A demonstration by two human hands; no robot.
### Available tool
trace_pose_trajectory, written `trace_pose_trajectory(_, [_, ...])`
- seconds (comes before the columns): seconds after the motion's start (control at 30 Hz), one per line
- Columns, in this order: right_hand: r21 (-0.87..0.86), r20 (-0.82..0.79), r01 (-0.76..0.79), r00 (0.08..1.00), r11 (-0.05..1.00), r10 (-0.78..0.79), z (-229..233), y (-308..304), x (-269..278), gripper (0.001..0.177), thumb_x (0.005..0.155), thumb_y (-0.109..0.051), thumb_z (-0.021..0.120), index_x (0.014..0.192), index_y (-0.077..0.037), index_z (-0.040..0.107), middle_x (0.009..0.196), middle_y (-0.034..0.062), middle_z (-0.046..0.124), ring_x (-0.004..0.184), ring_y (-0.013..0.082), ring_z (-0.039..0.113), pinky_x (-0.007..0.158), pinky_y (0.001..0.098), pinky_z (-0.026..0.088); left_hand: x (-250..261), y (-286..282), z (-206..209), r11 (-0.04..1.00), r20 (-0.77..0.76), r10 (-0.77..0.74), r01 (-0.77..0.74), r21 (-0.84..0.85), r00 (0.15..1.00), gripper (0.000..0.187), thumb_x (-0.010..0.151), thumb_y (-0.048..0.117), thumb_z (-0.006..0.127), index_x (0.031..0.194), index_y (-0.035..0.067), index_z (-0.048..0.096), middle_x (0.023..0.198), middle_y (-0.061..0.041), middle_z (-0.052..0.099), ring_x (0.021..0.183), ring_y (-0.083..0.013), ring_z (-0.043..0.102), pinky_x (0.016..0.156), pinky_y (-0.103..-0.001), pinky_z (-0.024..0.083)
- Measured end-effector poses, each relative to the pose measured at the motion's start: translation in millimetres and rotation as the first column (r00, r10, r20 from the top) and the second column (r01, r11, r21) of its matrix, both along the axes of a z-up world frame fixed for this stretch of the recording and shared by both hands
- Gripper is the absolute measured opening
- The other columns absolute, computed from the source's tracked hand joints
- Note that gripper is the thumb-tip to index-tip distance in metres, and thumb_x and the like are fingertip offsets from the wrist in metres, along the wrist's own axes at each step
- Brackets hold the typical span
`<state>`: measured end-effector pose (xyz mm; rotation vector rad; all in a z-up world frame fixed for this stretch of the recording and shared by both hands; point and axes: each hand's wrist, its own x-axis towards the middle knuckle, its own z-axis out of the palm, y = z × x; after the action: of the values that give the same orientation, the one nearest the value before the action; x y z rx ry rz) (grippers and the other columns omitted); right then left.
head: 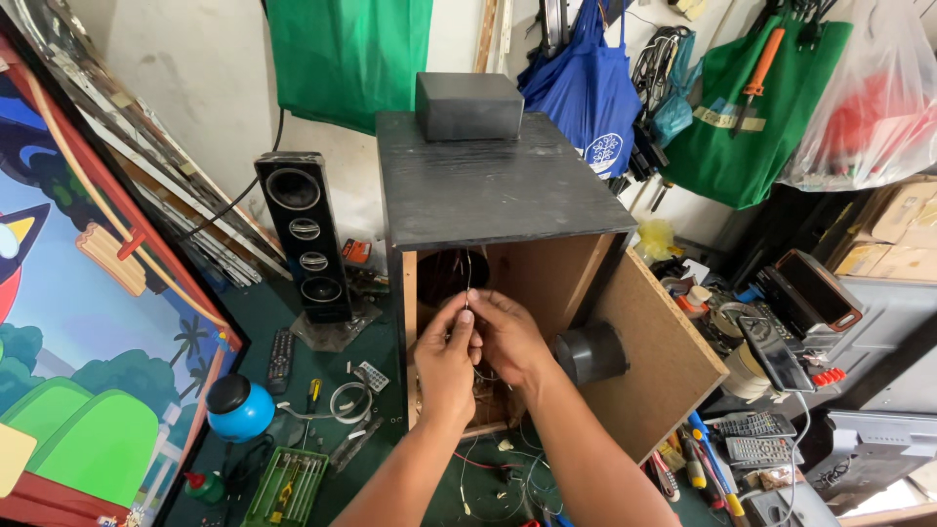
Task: The person works on the internal wiring of a wooden speaker cabinet. They use pliers to strip the insulation from red and white wires and then twist the exposed ends together by hand to create a connection.
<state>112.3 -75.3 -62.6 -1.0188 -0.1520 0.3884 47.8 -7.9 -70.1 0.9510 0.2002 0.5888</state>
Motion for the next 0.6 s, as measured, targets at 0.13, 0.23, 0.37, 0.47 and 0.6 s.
trace_pose_trajectory(0.13, [-0.087,0.024,0.065,0.998,0.994,-0.063,1.5,3.9,-0.8,0.032,0.103,-0.024,0.077,0.118,0.004,0.069,0.077,0.0111,0.062,0.05,0.0194,0.06,0.036,0.0344,0.055,-9.0,2.4,8.1,0.998,-0.021,0.053,-0.052,0.047,0.998,0.031,0.108,0.003,0.064,0.136,0.001,0.076,0.084,-0.008,0.059,0.062,-0.0126,0.057,0.046,-0.021,0.047])
trace_pose_trajectory(0.23, [-0.315,0.187,0.253,0.961,0.915,-0.202,12.1,-0.7,-7.2,0.064,0.094,-0.033,0.088,0.136,0.007,0.059,0.099,0.0133,0.071,0.076,0.0213,0.068,0.058,0.0333,0.061,-9.2,1.7,-1.2,0.963,0.037,0.187,-0.19,0.193,0.982,0.028,0.104,0.003,0.07,0.129,0.005,0.08,0.084,-0.01,0.063,0.064,-0.0123,0.065,0.045,-0.022,0.052])
trace_pose_trajectory(0.37, [-0.42,0.381,0.363,0.902,0.832,-0.202,24.5,-4.0,-6.5,0.018,0.092,-0.02,0.086,0.103,-0.006,0.085,0.07,0.0074,0.067,0.065,0.0147,0.059,0.056,0.0263,0.048,-1.4,0.6,-8.1,0.913,0.057,0.28,-0.284,0.291,0.958,0.025,0.102,0.002,0.072,0.124,0.004,0.082,0.092,-0.011,0.069,0.066,-0.0154,0.072,0.046,-0.024,0.059])
trace_pose_trajectory(0.47, [-0.441,0.352,0.316,0.922,0.84,-0.163,22.9,-6.4,-3.2,0.016,0.092,-0.019,0.083,0.101,-0.007,0.087,0.069,0.009,0.069,0.064,0.015,0.06,0.055,0.025,0.048,0.5,-3.4,-16.4,0.919,0.059,0.284,-0.289,0.27,0.957,0.022,0.101,0.002,0.073,0.121,0.001,0.081,0.092,-0.013,0.072,0.066,-0.0171,0.074,0.046,-0.024,0.061])
trace_pose_trajectory(0.6, [-0.42,0.304,0.232,0.947,0.878,-0.105,35.1,-7.3,-8.0,0.02,0.091,-0.017,0.079,0.104,-0.004,0.087,0.075,0.0095,0.072,0.07,0.0152,0.062,0.058,0.0244,0.05,6.7,-5.7,-30.6,0.909,0.1,0.303,-0.319,0.27,0.948,0.018,0.096,-0.002,0.077,0.114,-0.003,0.081,0.09,-0.016,0.071,0.063,-0.0202,0.075,0.043,-0.027,0.061])
